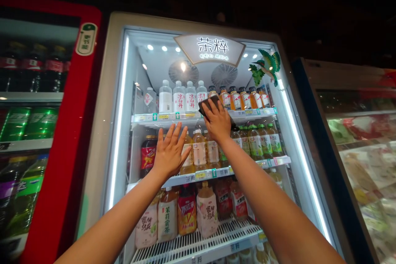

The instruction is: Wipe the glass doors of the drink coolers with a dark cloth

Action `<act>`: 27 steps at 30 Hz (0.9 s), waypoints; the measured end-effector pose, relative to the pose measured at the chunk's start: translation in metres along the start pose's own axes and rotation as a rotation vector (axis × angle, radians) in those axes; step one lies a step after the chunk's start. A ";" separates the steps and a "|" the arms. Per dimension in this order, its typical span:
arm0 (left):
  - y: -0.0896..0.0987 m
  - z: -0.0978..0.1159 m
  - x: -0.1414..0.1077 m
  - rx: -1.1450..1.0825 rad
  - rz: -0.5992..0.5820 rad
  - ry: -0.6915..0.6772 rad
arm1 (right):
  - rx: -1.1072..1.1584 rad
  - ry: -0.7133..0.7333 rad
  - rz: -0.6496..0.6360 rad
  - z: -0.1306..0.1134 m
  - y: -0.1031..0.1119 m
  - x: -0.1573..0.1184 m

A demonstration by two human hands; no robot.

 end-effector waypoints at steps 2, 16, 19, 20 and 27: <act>0.000 0.001 -0.001 0.004 -0.010 0.003 | 0.041 0.166 -0.035 -0.016 0.003 -0.020; 0.013 -0.026 -0.026 0.057 0.039 0.025 | 0.017 0.032 0.074 -0.044 -0.005 0.018; 0.014 -0.025 -0.027 0.047 0.045 0.033 | 0.022 0.252 -0.003 -0.063 -0.001 -0.012; 0.014 -0.025 -0.028 0.042 0.046 0.032 | 0.024 0.319 -0.029 -0.062 0.003 -0.023; 0.027 -0.045 -0.026 0.052 0.059 0.031 | 0.022 0.163 -0.007 -0.025 0.009 -0.003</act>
Point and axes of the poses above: each hand's wrist, its own x-axis towards the middle knuckle, its own y-axis out of the back of the hand, z = x × y, the point moved 8 cm from there along x, towards the middle knuckle, and after that the axes turned 1 degree about y, right-handed, at the moved point
